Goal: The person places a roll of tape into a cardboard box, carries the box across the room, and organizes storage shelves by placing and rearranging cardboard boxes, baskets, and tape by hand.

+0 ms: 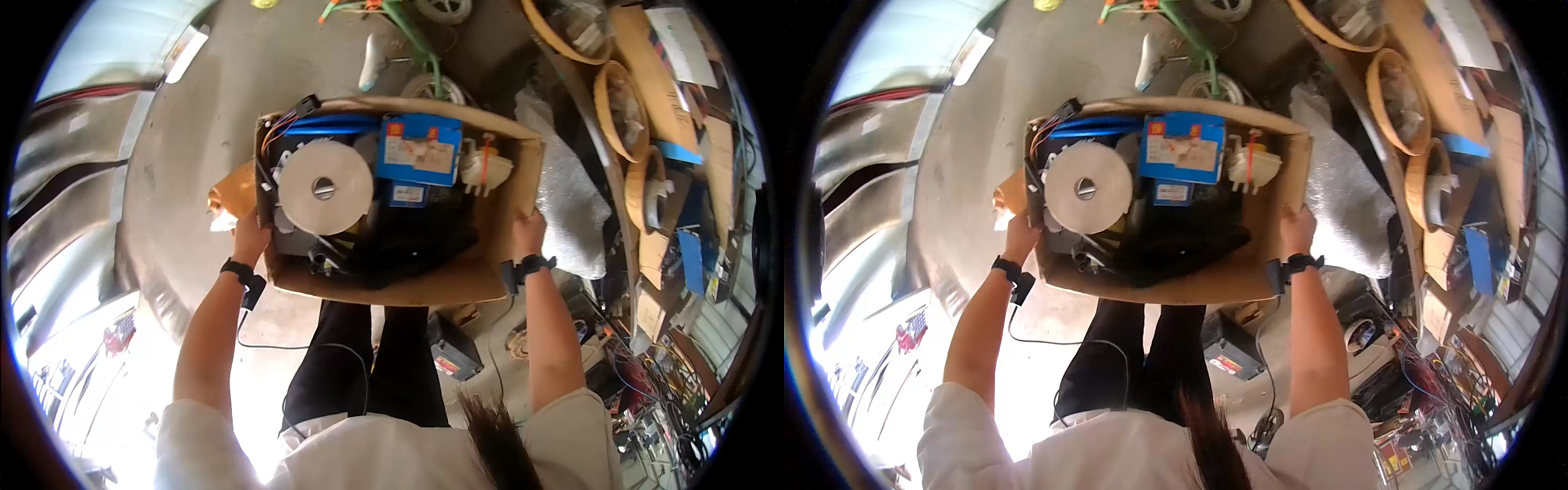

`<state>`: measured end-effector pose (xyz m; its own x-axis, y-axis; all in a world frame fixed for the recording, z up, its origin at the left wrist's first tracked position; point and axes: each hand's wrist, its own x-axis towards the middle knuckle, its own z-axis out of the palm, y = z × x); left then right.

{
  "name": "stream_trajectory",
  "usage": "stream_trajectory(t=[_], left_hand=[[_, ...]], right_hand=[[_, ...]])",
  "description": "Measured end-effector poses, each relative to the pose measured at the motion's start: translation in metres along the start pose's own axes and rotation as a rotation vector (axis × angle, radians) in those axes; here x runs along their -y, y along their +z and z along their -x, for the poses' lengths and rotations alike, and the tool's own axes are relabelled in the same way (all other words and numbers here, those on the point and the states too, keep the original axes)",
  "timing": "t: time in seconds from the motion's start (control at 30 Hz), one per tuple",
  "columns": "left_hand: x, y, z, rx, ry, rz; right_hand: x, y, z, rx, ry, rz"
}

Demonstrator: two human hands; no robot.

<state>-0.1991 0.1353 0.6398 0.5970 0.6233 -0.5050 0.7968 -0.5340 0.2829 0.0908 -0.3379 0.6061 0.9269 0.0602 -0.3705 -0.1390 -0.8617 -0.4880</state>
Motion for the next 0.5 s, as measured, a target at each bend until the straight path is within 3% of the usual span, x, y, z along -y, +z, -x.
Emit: stream_trajectory(t=[0.03,0.17,0.2,0.23,0.3,0.33,0.37,0.43,0.5], left_hand=[[-0.003,-0.005,0.003,-0.019,0.031,0.02],[-0.013,-0.022,-0.004,0.155,-0.083,0.035],[-0.014,-0.02,-0.005,0.049,0.066,0.032],[-0.013,-0.016,-0.012,0.103,0.021,0.031],[0.004,-0.008,-0.038,0.221,-0.072,0.031],[0.052,0.028,-0.062,0.089,-0.009,0.222],[0.037,0.016,-0.064,0.196,-0.094,0.121],[0.01,-0.002,-0.066,0.357,0.139,-0.058],[0.024,-0.003,-0.062,0.401,0.043,0.06]], right_hand=[[0.003,-0.003,0.001,0.015,-0.069,-0.086],[0.003,-0.002,-0.003,0.035,-0.003,-0.04],[0.003,0.0,-0.005,0.03,-0.006,-0.03],[0.005,0.0,-0.006,0.026,-0.001,-0.027],[0.01,-0.002,-0.006,0.021,0.016,-0.011],[0.001,0.005,-0.01,0.034,0.043,0.072],[0.002,0.004,-0.01,0.017,0.049,0.061],[0.006,0.006,-0.008,-0.012,0.05,0.032],[0.004,0.005,-0.004,-0.007,0.04,0.031]])
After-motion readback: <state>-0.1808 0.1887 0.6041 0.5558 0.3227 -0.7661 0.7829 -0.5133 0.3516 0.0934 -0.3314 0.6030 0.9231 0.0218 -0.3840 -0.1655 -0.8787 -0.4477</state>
